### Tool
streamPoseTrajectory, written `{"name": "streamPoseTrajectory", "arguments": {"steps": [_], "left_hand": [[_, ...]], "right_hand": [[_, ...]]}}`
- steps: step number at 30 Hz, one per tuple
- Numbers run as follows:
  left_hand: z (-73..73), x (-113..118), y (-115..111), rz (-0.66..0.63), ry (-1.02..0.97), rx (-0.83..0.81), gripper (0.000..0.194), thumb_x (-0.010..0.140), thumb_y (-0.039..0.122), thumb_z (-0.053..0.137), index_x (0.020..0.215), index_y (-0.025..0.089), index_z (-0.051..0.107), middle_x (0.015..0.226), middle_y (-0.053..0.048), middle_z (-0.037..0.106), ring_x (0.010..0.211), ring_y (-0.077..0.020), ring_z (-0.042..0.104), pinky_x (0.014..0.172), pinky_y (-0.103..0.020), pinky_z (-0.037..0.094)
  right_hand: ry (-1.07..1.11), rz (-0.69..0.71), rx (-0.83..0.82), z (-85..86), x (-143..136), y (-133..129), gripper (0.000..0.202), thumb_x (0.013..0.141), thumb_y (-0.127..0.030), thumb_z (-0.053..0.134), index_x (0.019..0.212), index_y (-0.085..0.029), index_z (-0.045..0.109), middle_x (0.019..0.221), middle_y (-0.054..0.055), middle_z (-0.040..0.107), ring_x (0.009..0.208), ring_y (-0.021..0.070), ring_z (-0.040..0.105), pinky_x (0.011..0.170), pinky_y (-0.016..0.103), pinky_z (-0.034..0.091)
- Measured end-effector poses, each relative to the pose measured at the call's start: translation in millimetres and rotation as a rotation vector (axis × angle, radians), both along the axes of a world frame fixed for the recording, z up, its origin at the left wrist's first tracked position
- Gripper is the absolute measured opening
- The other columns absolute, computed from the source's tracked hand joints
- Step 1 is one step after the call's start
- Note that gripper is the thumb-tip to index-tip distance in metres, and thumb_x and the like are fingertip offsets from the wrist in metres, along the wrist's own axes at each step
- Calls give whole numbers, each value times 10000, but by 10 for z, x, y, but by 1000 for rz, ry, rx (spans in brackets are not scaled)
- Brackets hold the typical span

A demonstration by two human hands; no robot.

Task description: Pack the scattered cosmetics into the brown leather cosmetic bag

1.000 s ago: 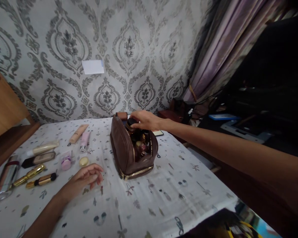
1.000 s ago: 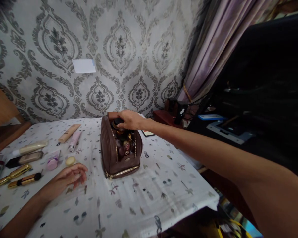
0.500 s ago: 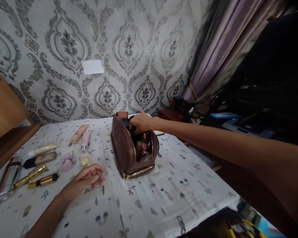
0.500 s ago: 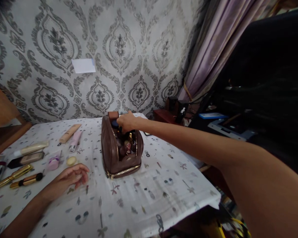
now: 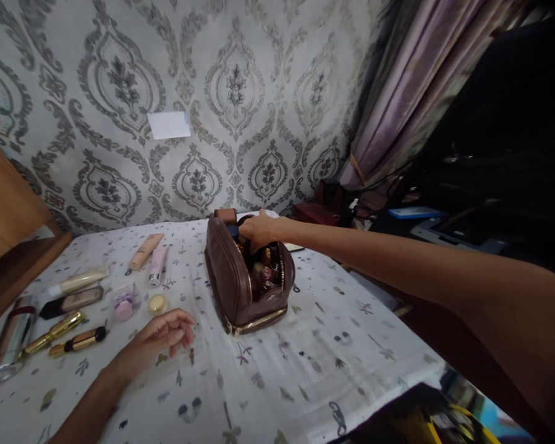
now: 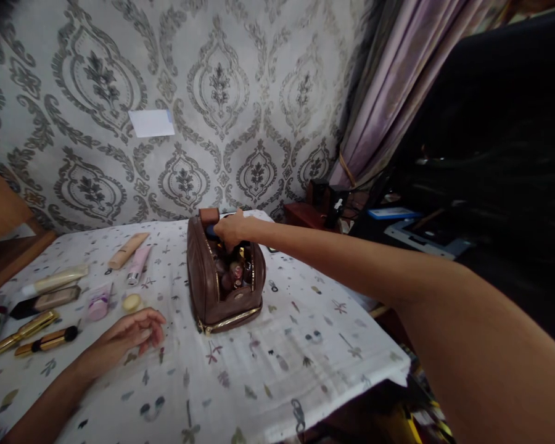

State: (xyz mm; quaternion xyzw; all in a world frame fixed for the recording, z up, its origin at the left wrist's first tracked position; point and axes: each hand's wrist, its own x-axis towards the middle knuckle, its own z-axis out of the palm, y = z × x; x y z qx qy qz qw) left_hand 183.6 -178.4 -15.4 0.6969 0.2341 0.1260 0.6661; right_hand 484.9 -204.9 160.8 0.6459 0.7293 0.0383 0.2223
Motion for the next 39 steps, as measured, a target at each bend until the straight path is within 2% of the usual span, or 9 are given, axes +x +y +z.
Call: {"name": "streamPoseTrajectory", "arguments": {"steps": [4, 8, 14, 19, 24, 31, 36, 39], "left_hand": [[-8, -3, 5, -21, 0, 13, 413, 864, 551, 617, 1059, 187, 629, 852, -70, 684, 780, -190, 619, 590, -256, 427], [-50, -11, 21, -39, -16, 21, 387, 883, 521, 608, 1073, 184, 622, 863, -72, 683, 793, -190, 627, 596, -256, 430], [-67, -16, 32, -33, -6, 25, 392, 885, 519, 605, 1084, 182, 624, 864, -75, 682, 790, -187, 623, 598, -256, 427], [-39, -8, 21, -40, -1, 36, 400, 881, 526, 607, 1091, 186, 628, 862, -73, 684, 803, -196, 623, 604, -261, 431], [-12, 2, 3, -44, 6, 32, 416, 868, 537, 617, 1078, 179, 635, 852, -75, 685, 789, -196, 619, 604, -262, 425], [-21, -10, 9, -65, 16, 46, 418, 885, 545, 590, 1089, 183, 632, 871, -76, 684, 781, -190, 609, 609, -259, 422], [-27, -10, 9, -73, 2, 45, 417, 882, 546, 593, 1092, 187, 626, 880, -79, 685, 815, -203, 617, 615, -262, 424], [-42, -9, 9, -73, 1, 49, 399, 891, 539, 584, 1089, 194, 624, 878, -73, 681, 817, -199, 618, 616, -261, 425]], "right_hand": [[-34, -8, 5, 2, -52, 1, 428, 737, -282, 775, 1137, -161, 688, 1184, 146, 688, 1134, 338, 614, 938, 474, 442], [-55, -30, -23, 34, -73, 12, 436, 746, -292, 769, 1156, -169, 683, 1192, 141, 683, 1120, 332, 624, 933, 469, 453], [-28, -8, -84, 69, -48, 35, 357, 715, -278, 784, 1054, -185, 725, 1107, 105, 714, 1045, 308, 653, 861, 403, 490], [-62, 4, -45, 13, -48, 52, 315, 698, -265, 778, 1002, -194, 731, 1087, 92, 718, 1033, 296, 654, 859, 391, 489], [-79, 0, -65, -10, -62, 92, 278, 638, -182, 781, 911, -208, 736, 1001, 54, 739, 973, 249, 675, 854, 351, 491], [-62, -5, -99, 41, -97, 45, 314, 706, -276, 784, 1001, -175, 741, 1047, 104, 728, 1026, 319, 670, 880, 434, 489], [-37, -8, -86, 52, -36, 14, 357, 706, -277, 783, 1049, -198, 724, 1073, 91, 721, 1042, 299, 658, 887, 407, 469], [-12, 11, -43, 83, 15, -18, 267, 793, -264, 702, 1049, -192, 715, 1124, 95, 711, 1065, 279, 646, 873, 380, 464]]}}
